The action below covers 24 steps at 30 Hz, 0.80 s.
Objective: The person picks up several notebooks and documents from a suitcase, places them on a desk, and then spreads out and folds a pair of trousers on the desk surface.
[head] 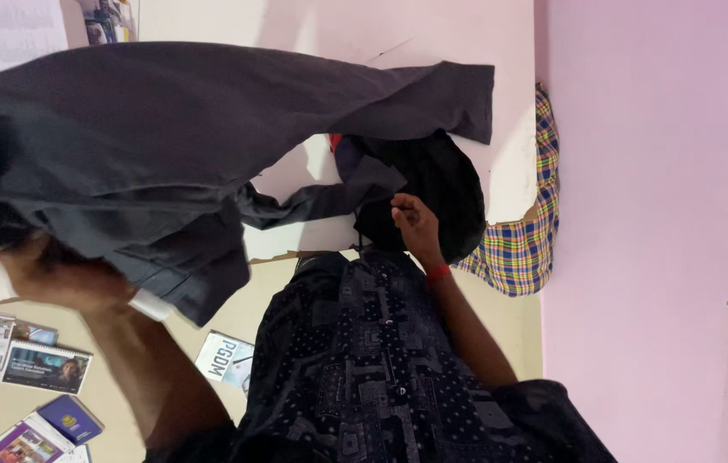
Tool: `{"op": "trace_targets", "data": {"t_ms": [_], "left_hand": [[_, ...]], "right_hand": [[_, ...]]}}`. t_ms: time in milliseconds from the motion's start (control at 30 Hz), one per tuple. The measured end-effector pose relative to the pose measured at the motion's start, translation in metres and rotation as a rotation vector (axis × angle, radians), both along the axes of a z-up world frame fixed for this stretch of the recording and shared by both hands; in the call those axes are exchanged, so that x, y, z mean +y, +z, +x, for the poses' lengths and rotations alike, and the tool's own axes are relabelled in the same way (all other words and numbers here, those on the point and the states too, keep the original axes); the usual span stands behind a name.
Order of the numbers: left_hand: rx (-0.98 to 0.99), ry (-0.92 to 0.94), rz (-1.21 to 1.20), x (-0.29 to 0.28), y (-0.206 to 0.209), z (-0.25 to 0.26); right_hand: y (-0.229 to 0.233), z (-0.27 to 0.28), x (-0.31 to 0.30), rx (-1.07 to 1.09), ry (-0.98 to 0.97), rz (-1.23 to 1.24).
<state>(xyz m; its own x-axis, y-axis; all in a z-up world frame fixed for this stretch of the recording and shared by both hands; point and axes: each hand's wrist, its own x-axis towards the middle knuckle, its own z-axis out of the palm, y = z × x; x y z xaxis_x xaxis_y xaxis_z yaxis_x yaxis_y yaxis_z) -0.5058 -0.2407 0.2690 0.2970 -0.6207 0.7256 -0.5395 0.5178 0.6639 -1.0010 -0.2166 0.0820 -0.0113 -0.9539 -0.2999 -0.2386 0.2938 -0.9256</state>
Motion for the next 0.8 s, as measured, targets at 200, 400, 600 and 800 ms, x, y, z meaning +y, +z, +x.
{"op": "trace_targets", "data": {"t_ms": [200, 400, 600, 800], "left_hand": [[0.025, 0.169, 0.062, 0.055, -0.008, 0.067], [0.114, 0.213, 0.133, 0.09, -0.02, 0.079], [0.128, 0.2, 0.191, 0.118, -0.024, 0.08], [0.372, 0.088, 0.303, 0.106, -0.027, -0.023]], "right_hand": [[-0.103, 0.02, -0.01, -0.131, 0.278, 0.423], [-0.125, 0.034, 0.028, 0.505, 0.494, 0.309], [-0.114, 0.06, 0.001, 0.347, 0.632, 0.414], [-0.143, 0.053, -0.01, 0.403, 0.618, 0.162]]}}
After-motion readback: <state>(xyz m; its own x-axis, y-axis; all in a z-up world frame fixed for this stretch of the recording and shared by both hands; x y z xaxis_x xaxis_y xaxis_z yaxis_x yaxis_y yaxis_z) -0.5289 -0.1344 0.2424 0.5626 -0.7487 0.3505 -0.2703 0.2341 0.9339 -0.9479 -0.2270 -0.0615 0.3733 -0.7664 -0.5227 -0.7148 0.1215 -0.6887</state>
